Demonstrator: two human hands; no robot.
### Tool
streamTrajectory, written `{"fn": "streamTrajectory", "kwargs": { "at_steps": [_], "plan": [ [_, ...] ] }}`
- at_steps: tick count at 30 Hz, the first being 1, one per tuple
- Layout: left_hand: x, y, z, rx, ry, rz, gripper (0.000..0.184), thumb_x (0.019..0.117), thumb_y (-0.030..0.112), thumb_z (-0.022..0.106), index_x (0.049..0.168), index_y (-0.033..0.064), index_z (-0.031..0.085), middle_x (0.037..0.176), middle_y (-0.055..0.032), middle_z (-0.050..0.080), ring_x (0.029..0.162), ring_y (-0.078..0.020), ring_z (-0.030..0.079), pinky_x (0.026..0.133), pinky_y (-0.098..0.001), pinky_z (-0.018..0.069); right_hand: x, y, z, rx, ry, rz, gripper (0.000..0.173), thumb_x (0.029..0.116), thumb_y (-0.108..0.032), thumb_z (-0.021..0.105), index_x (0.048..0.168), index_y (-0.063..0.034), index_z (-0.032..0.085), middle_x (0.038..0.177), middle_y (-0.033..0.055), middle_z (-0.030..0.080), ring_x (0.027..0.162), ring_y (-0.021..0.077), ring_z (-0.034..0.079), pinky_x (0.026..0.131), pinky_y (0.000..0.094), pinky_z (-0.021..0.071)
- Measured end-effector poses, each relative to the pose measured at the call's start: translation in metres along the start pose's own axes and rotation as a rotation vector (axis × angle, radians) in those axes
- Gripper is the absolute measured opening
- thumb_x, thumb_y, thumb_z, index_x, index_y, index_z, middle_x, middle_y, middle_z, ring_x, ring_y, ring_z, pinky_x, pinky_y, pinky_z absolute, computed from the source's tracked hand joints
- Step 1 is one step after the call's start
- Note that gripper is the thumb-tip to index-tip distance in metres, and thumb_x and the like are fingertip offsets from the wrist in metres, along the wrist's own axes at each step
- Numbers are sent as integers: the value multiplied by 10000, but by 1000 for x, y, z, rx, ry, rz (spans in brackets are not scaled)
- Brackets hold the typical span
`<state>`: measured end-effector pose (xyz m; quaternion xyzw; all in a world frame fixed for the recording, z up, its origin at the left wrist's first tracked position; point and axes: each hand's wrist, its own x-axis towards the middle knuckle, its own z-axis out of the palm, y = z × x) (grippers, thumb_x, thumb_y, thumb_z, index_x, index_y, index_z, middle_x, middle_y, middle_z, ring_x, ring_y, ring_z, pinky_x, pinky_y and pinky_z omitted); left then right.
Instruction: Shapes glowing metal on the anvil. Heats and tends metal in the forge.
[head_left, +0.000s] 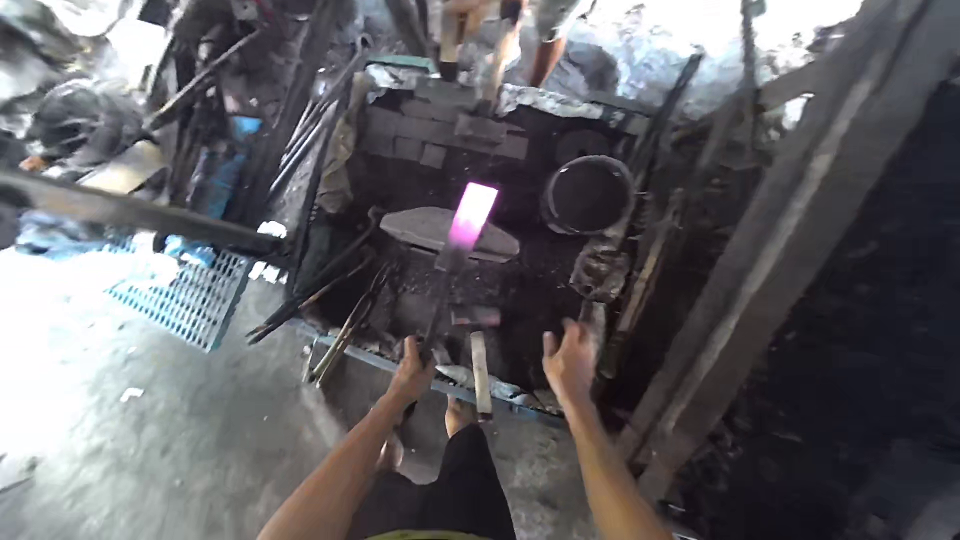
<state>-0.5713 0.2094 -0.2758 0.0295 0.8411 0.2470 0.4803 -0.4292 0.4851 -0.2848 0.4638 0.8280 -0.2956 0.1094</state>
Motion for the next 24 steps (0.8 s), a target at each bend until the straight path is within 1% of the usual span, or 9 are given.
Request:
{"fn": "streamTrajectory", "kwargs": {
  "at_steps": [2, 4, 7, 10, 13, 16, 19, 22, 24],
  "plan": [
    [-13, -1, 2, -57, -88, 35, 797, 985, 254, 672, 1603, 113, 190, 1280, -214, 652, 1101, -335, 698, 967, -556, 565, -42, -53, 45, 414, -311, -7, 572, 1007, -368, 636, 1413, 21, 531, 1405, 234, 572, 1296, 331, 576, 1088, 471, 497],
    [-26, -8, 2, -129, -170, 133, 790, 971, 235, 689, 1592, 84, 225, 1261, -187, 673, 1112, -301, 699, 990, -537, 565, -77, -97, 93, 793, -530, 69, 699, 954, -320, 727, 1483, 14, 414, 1369, 217, 590, 1217, 281, 621, 1019, 452, 548],
    [-34, -41, -32, -221, -200, 277, 587, 986, 215, 673, 1485, 6, 443, 1254, -153, 700, 1139, -230, 694, 1035, -457, 551, -87, -120, 145, 764, -412, 193, 746, 894, -172, 788, 1489, 28, 387, 1233, 263, 618, 1014, 338, 664, 852, 522, 583],
    [-20, -93, -106, 74, 15, 108, 453, 1008, 242, 615, 1437, 104, 566, 1275, -141, 691, 1140, -279, 689, 1010, -518, 549, -80, -116, 166, 567, -285, 258, 527, 918, -59, 686, 1403, 44, 509, 1108, 271, 656, 927, 374, 668, 829, 570, 562],
    [21, -137, -190, 342, 201, -150, 479, 1011, 224, 549, 1478, 125, 511, 1375, -215, 614, 1206, -423, 637, 966, -630, 532, -88, -120, 164, 637, -246, 283, 452, 906, 2, 654, 1340, 48, 537, 1025, 208, 677, 809, 299, 682, 706, 486, 595],
    [84, -169, -257, 555, 244, -142, 493, 1019, 124, 520, 1502, 40, 461, 1498, -256, 500, 1352, -468, 513, 1040, -630, 478, -100, -139, 163, 810, -222, 326, 492, 865, 70, 597, 1347, 46, 503, 1019, 174, 677, 758, 252, 686, 612, 413, 599],
    [146, -195, -281, 625, 197, -184, 607, 983, 178, 614, 1520, -14, 406, 1508, -328, 447, 1380, -540, 440, 1054, -694, 421, -108, -161, 173, 847, -153, 364, 535, 832, 50, 630, 1354, 27, 517, 1033, 169, 697, 790, 266, 707, 628, 430, 620],
    [175, -206, -285, 612, 197, -229, 655, 1018, 321, 593, 1559, 30, 365, 1521, -334, 428, 1322, -538, 509, 983, -689, 488, -108, -187, 184, 818, -77, 461, 561, 809, 51, 668, 1356, 17, 544, 1058, 174, 684, 852, 273, 685, 708, 459, 599],
    [181, -210, -293, 660, 134, -238, 685, 1033, 412, 569, 1562, 31, 358, 1492, -329, 469, 1277, -513, 565, 974, -666, 507, -108, -202, 192, 841, -48, 506, 565, 820, 45, 659, 1368, 13, 526, 1009, 173, 672, 772, 258, 669, 649, 437, 590]
  ]
}}
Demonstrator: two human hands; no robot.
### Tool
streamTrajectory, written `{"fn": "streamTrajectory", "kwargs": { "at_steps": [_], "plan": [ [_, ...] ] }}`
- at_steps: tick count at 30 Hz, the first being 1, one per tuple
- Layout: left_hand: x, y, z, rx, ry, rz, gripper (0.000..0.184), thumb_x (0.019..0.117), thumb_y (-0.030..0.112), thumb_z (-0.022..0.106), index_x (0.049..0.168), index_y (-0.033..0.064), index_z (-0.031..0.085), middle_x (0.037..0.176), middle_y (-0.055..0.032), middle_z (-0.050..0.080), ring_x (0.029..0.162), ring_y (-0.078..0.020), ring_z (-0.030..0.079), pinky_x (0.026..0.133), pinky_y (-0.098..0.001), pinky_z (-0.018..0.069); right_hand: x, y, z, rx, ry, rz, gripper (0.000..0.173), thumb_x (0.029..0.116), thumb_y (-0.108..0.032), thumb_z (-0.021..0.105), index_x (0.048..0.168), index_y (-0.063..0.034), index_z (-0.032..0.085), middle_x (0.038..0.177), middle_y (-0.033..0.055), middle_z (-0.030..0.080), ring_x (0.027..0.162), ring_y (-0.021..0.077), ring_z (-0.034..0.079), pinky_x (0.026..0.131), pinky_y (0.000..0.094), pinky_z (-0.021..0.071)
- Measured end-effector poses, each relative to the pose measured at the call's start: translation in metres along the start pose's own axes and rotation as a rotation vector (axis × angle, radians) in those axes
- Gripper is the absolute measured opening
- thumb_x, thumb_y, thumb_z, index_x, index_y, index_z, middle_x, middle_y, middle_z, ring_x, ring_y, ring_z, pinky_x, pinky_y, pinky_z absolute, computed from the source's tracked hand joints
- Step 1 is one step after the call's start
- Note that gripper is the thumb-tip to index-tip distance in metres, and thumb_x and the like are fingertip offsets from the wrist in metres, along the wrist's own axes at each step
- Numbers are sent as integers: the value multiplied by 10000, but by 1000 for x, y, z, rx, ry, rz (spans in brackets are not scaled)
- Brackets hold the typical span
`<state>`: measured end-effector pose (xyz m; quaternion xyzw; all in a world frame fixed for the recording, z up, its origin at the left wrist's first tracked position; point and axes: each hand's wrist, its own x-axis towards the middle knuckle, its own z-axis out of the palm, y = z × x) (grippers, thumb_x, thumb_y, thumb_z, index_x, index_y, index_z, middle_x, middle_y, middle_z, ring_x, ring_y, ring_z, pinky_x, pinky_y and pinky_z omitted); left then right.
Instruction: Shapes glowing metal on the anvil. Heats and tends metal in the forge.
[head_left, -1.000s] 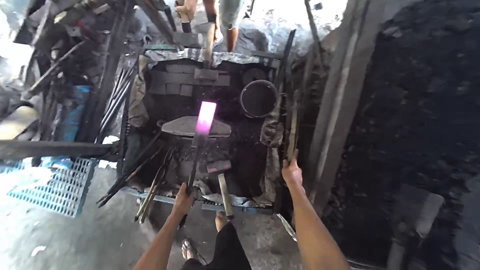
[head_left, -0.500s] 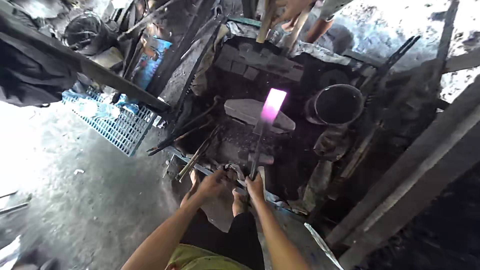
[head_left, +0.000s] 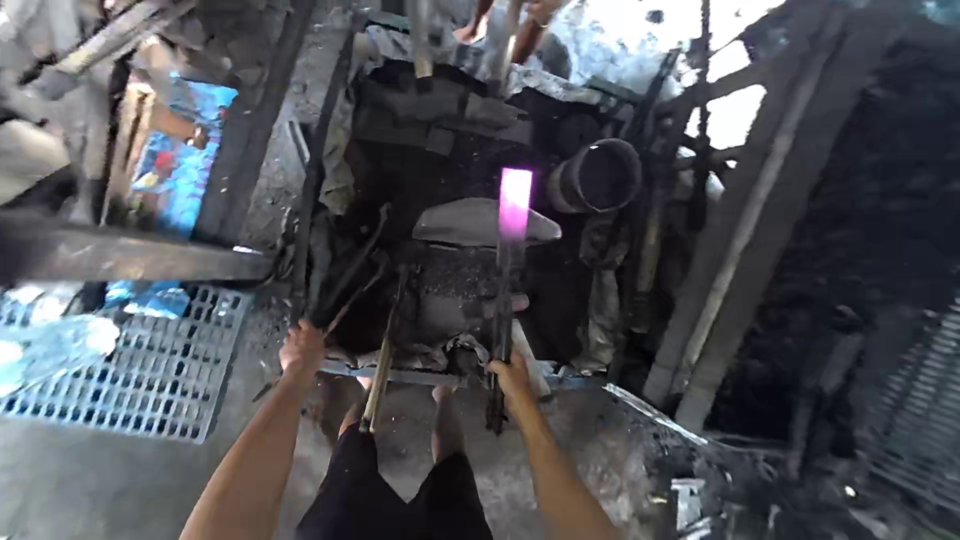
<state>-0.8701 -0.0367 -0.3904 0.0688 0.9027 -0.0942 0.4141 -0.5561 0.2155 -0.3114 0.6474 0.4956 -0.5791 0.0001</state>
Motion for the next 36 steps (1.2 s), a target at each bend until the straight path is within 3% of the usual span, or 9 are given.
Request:
{"fn": "streamTrajectory", "kwargs": {
  "at_steps": [4, 6, 9, 11, 16, 20, 25, 33, 36],
  "plan": [
    [14, -17, -29, -189, -249, 171, 582, 924, 393, 737, 1341, 7, 612, 1276, -271, 646, 1180, -418, 638, 977, -634, 514, -3, -8, 13, 33, 20, 22, 806, 909, -56, 699, 1582, -69, 255, 1062, 230, 635, 699, 282, 652, 612, 467, 586],
    [-5, -11, -38, -637, -398, 132, 231, 946, 181, 662, 1113, 24, 640, 894, -132, 662, 773, -221, 663, 669, -395, 572, -4, -8, 11, 34, 3, 23, 844, 925, -97, 702, 1596, -104, 190, 1015, 202, 634, 635, 258, 637, 557, 443, 576],
    [-38, 12, -48, -1064, -734, 17, 249, 1060, 233, 474, 1132, 51, 629, 847, -80, 720, 536, -112, 596, 477, -245, 498, -5, -13, 3, 15, -68, 38, 540, 1017, -162, 638, 1484, -29, 401, 859, 140, 638, 564, 205, 605, 510, 376, 555],
    [-66, 36, -56, -1102, -672, 88, 208, 1090, 235, 497, 1186, 63, 564, 748, -26, 609, 427, -50, 442, 381, -192, 397, -5, -19, -5, 19, -126, 51, 401, 1042, -174, 608, 1378, 9, 487, 801, 117, 634, 549, 186, 602, 512, 355, 553],
    [-178, 39, -57, -911, -224, 286, 395, 1063, 324, 592, 1303, 20, 514, 615, -58, 539, 428, -151, 502, 423, -311, 480, -29, -32, -23, 161, -227, 89, 278, 1044, -152, 596, 1251, 21, 526, 761, 116, 620, 539, 196, 602, 513, 360, 564],
    [-231, 35, -62, -939, -156, 369, 473, 1119, 437, 373, 1287, 61, 606, 563, -35, 508, 392, -128, 462, 379, -279, 435, -42, -22, -23, 213, -275, 105, 288, 1041, -153, 605, 1262, 11, 518, 764, 110, 616, 524, 188, 595, 495, 348, 556],
    [-216, 75, -55, -837, -217, 373, 588, 1106, 525, 334, 1073, 23, 639, 547, -37, 481, 373, -136, 419, 360, -289, 407, -44, -12, -23, 219, -288, 74, 282, 1022, -152, 624, 1239, 7, 539, 746, 104, 605, 521, 187, 584, 492, 344, 543],
    [-188, 104, -24, -932, -399, 423, 499, 1117, 438, 396, 1085, -1, 631, 696, -72, 628, 486, -140, 565, 458, -277, 515, -35, 0, 2, 91, -215, 82, 378, 986, -185, 658, 1287, 2, 527, 847, 133, 635, 627, 219, 627, 587, 398, 563],
    [-186, 110, -14, -879, -327, 429, 486, 1116, 448, 388, 1044, 26, 618, 595, -8, 501, 425, -98, 435, 413, -246, 416, -36, -3, 4, 73, -204, 67, 349, 979, -156, 649, 1268, 3, 537, 841, 136, 619, 629, 221, 615, 586, 397, 551]
  ]
}}
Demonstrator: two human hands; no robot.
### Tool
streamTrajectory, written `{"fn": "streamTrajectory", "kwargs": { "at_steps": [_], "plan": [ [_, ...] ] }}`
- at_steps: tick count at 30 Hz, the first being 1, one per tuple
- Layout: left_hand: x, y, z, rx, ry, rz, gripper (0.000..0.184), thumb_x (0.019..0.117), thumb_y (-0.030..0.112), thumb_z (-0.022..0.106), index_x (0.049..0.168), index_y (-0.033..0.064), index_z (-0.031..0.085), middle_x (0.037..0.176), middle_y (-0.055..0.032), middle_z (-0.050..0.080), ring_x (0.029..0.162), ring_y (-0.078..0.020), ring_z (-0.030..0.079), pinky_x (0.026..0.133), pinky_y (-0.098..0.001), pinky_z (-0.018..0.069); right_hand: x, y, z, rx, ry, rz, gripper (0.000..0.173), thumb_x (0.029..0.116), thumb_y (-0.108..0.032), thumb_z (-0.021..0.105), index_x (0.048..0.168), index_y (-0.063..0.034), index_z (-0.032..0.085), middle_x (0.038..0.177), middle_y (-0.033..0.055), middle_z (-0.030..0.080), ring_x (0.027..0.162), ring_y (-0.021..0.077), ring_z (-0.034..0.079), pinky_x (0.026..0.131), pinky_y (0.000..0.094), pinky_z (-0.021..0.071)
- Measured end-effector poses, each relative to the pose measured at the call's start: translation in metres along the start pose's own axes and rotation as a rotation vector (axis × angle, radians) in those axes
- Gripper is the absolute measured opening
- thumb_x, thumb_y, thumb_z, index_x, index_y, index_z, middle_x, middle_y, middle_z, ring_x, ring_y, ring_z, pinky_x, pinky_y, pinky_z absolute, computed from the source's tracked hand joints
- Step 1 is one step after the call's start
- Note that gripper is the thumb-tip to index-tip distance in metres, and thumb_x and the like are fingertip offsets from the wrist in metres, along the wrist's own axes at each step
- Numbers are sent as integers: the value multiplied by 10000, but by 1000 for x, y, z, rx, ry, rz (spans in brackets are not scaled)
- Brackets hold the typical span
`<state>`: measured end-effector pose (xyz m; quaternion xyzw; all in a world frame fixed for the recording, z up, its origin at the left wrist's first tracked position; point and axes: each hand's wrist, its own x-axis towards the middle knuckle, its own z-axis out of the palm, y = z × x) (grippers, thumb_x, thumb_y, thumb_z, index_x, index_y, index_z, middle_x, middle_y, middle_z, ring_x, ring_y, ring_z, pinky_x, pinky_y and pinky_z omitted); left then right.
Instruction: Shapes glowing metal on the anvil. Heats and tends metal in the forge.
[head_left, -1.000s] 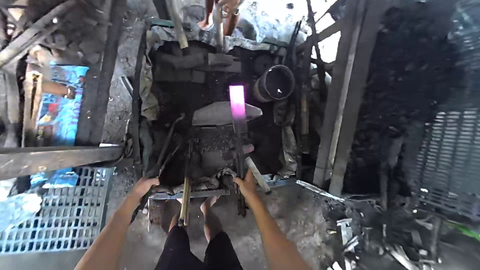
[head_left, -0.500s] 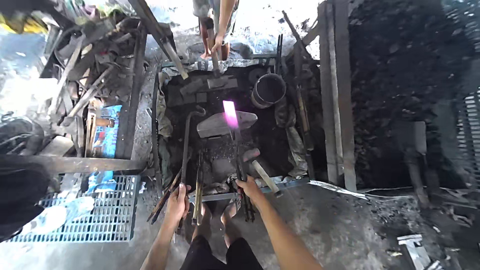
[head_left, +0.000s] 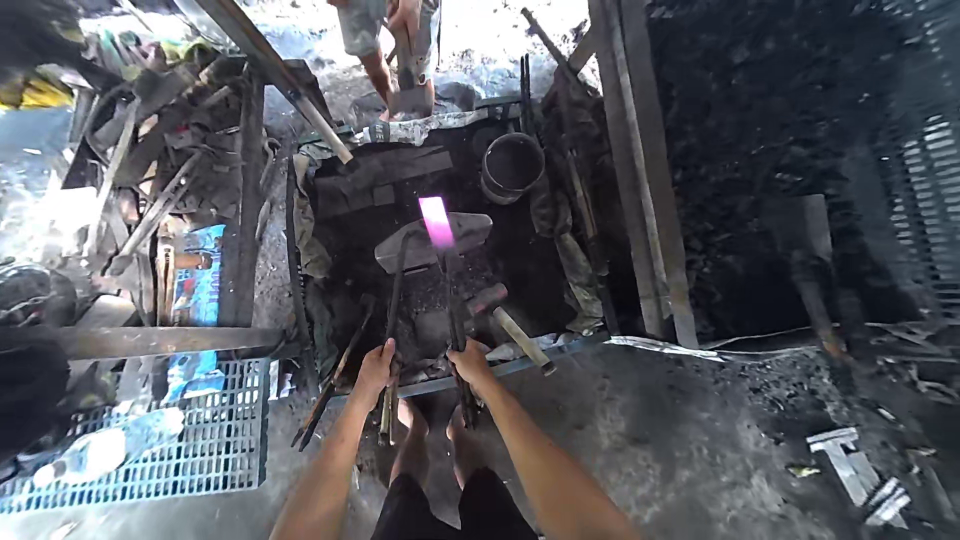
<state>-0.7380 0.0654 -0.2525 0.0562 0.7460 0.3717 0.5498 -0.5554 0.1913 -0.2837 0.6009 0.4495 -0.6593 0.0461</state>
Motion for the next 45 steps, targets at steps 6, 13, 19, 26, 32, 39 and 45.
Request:
{"fn": "streamTrajectory", "kwargs": {
  "at_steps": [6, 13, 19, 26, 32, 39, 45],
  "plan": [
    [11, 7, 4, 118, 131, -56, 637, 1094, 567, 301, 983, 31, 628, 551, -23, 455, 397, -133, 410, 400, -289, 409, -6, 0, 2, 22, -7, -3, 366, 979, -142, 645, 1296, -7, 520, 825, 125, 612, 596, 207, 600, 544, 377, 540],
    [16, 8, -1, 176, 101, -75, 652, 1094, 576, 275, 944, 36, 610, 554, -20, 454, 401, -134, 415, 409, -292, 412, -18, -9, 18, 22, 31, 45, 365, 960, -99, 633, 1294, -4, 519, 832, 142, 612, 605, 225, 605, 543, 398, 537],
    [20, 7, -4, 246, 87, -67, 676, 1091, 589, 248, 921, 41, 604, 576, -31, 466, 420, -152, 428, 422, -314, 416, -23, -15, 27, 34, 40, 95, 389, 943, -68, 624, 1301, -9, 486, 835, 138, 619, 610, 228, 617, 532, 394, 540],
    [21, 6, -5, 301, 102, -61, 682, 1088, 595, 245, 905, 44, 603, 586, -43, 479, 430, -160, 454, 434, -322, 436, -26, -18, 28, 75, 41, 92, 373, 925, -15, 610, 1275, -16, 481, 786, 122, 600, 569, 206, 593, 485, 361, 513],
    [21, 7, -7, 363, 116, -30, 678, 1092, 587, 243, 889, 45, 597, 614, -57, 501, 445, -170, 475, 443, -332, 451, -25, -17, 29, 76, 40, 84, 362, 927, -11, 607, 1270, -21, 492, 762, 112, 590, 554, 199, 582, 475, 355, 502],
    [13, 13, -17, 480, 150, -27, 700, 1088, 598, 242, 987, 36, 647, 754, -109, 581, 599, -236, 560, 586, -427, 502, -22, -8, 28, -18, 112, 66, 445, 930, -37, 612, 1364, -27, 511, 964, 191, 613, 652, 262, 605, 560, 446, 533],
    [15, 10, -5, 471, 141, 12, 680, 1100, 567, 245, 988, 34, 652, 772, -114, 585, 634, -248, 570, 613, -446, 505, -41, 1, 20, -37, 52, 95, 440, 929, -62, 646, 1341, -7, 501, 912, 177, 615, 629, 251, 605, 559, 427, 540]
  ]
}}
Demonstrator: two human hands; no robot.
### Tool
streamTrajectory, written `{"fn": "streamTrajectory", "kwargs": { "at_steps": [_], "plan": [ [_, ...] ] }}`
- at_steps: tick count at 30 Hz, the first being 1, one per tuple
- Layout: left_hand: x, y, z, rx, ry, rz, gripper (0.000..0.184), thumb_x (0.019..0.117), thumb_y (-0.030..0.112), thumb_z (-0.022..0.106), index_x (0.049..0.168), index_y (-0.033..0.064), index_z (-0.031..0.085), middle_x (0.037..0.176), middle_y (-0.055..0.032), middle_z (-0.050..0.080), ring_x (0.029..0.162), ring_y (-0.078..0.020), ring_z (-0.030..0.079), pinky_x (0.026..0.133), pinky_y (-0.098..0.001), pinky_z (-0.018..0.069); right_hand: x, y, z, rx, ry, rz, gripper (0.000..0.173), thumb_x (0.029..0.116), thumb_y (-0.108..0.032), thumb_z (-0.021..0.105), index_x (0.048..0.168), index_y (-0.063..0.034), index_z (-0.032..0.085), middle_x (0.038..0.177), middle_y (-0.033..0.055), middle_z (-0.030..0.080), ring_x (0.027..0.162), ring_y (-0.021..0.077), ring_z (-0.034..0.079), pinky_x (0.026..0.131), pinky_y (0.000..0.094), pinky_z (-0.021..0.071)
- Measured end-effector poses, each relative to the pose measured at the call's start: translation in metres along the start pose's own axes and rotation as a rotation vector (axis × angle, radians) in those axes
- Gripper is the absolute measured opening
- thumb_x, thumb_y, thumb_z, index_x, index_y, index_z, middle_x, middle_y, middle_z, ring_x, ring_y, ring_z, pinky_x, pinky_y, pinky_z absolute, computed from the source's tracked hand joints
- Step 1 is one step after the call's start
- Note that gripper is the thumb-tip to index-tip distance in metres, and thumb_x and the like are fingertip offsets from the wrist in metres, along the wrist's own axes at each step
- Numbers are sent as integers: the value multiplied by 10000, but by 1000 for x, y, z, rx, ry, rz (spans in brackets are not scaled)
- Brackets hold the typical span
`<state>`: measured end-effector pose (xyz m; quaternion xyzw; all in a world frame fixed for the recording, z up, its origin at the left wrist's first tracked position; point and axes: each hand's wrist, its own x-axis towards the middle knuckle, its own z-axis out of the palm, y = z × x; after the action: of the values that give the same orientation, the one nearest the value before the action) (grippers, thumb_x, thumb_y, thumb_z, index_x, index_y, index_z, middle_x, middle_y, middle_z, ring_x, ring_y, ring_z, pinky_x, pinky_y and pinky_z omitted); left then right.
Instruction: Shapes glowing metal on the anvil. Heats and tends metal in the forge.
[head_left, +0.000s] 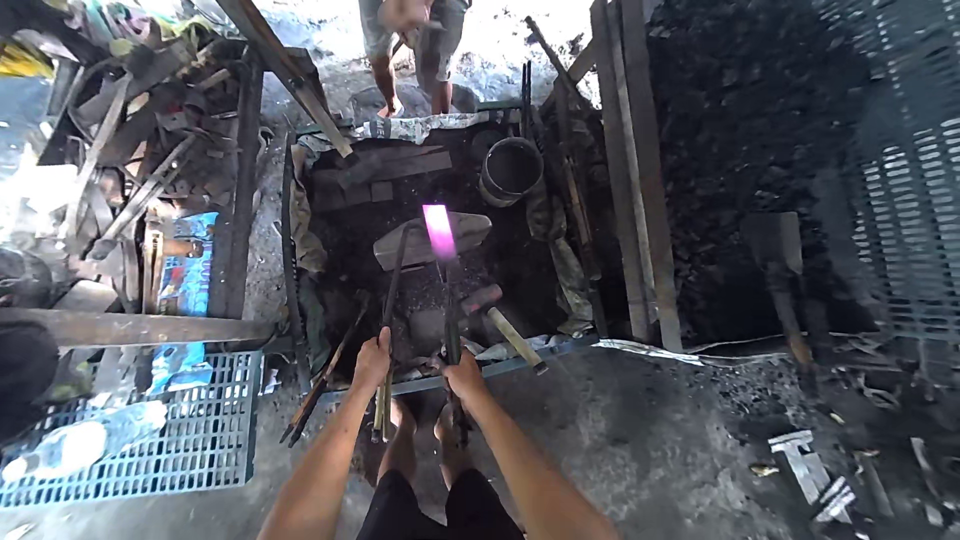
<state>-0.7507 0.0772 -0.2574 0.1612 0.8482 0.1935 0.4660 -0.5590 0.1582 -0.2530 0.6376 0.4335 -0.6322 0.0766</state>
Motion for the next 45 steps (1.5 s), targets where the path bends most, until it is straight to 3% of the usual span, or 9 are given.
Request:
{"fn": "streamTrajectory", "kwargs": {
  "at_steps": [6, 14, 23, 28, 32, 37, 41, 44, 45],
  "plan": [
    [8, -6, 5, 62, 17, 20, 695, 1102, 562, 240, 976, 19, 655, 823, -150, 623, 741, -292, 631, 706, -503, 530, -17, 27, 16, 49, 7, 18, 389, 929, -43, 633, 1303, 2, 533, 855, 152, 614, 634, 234, 603, 574, 413, 529],
    [7, -4, 8, 65, 28, -8, 677, 1102, 560, 241, 975, 34, 649, 811, -131, 611, 714, -264, 621, 679, -472, 526, -19, 24, 20, 58, -6, 56, 392, 934, -58, 615, 1312, -23, 513, 828, 140, 608, 586, 224, 602, 510, 388, 523],
    [4, 0, 7, 74, 40, 0, 682, 1099, 567, 246, 990, 31, 654, 843, -140, 629, 763, -280, 639, 708, -485, 531, -19, 23, 18, 24, 18, 12, 409, 922, -31, 620, 1319, -20, 522, 868, 150, 614, 623, 233, 605, 542, 402, 526],
    [-17, 15, -1, 148, 79, -9, 688, 1098, 564, 279, 1117, -2, 671, 1050, -223, 688, 1030, -361, 685, 910, -570, 530, -17, 20, 6, 20, 46, 30, 431, 908, -19, 643, 1317, 6, 512, 923, 176, 612, 661, 249, 607, 575, 420, 529],
    [-57, -13, 18, 76, 162, -10, 649, 1109, 519, 308, 1118, -16, 677, 1003, -233, 694, 978, -378, 692, 886, -587, 537, -11, 27, -10, -72, 61, 6, 446, 912, -66, 662, 1331, 18, 533, 1077, 237, 637, 831, 326, 664, 702, 508, 566],
    [-106, -59, 60, -1, 142, -86, 597, 1108, 488, 360, 1065, -5, 694, 880, -204, 687, 855, -357, 692, 796, -575, 549, 5, 16, -8, -129, 78, -41, 416, 924, -75, 638, 1325, -6, 550, 1081, 221, 644, 812, 312, 664, 682, 498, 564],
    [-60, -85, 121, -102, 11, -78, 616, 1110, 494, 337, 1015, 9, 704, 840, -171, 676, 798, -322, 674, 781, -551, 553, 38, -1, 7, -175, 105, -84, 402, 966, -131, 614, 1348, -23, 550, 1054, 213, 652, 786, 307, 664, 699, 501, 568],
    [-7, -82, 149, -108, -111, -64, 629, 1114, 518, 288, 1066, 25, 675, 793, -139, 652, 656, -273, 651, 643, -476, 578, 61, -3, 14, -167, 97, -114, 441, 993, -224, 638, 1372, -23, 539, 1041, 203, 662, 776, 300, 670, 701, 485, 574],
    [-1, -70, 144, -42, -127, -61, 616, 1117, 508, 292, 1135, 23, 672, 883, -172, 674, 750, -302, 681, 715, -500, 587, 66, 3, 14, -138, 80, -144, 472, 1003, -270, 647, 1384, -18, 525, 1039, 202, 662, 773, 292, 672, 705, 476, 579]
  ]
}}
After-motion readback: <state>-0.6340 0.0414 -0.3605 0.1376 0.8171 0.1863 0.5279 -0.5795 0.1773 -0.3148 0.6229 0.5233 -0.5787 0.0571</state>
